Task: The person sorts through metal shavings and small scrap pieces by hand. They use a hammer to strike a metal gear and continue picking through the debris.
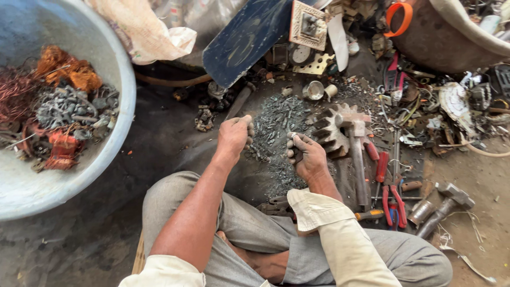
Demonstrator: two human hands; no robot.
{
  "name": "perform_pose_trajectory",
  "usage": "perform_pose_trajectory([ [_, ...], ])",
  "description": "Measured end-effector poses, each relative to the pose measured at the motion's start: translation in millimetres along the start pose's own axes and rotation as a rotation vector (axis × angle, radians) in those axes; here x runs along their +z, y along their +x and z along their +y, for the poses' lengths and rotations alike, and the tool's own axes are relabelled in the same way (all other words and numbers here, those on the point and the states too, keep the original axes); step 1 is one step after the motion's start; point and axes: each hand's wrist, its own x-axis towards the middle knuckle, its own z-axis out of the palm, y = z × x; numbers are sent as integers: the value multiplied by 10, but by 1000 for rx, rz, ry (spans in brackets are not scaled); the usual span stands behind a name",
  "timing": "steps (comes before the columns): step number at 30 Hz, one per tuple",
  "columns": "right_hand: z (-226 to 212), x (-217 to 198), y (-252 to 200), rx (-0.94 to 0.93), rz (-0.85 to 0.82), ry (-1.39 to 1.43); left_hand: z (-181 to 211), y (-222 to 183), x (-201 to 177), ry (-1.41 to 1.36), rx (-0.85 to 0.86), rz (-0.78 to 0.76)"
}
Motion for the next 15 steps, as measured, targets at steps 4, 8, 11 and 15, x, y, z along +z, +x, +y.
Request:
perform_pose_trajectory([
  [4, -311, 58, -87, 28, -16, -179, -36, 39, -13, -61, 30, -24],
  [8, -1322, 39, -181, -190, 192, -807, -44, 56, -4, -54, 34, -26],
  [11, -2413, -72, -335, -577, -10, 47, -63, 88, 14, -40, 20, -21],
  [15, -2409, 143, -277, -602, 338, -466, -175, 201, 1, -36, 30, -47],
])
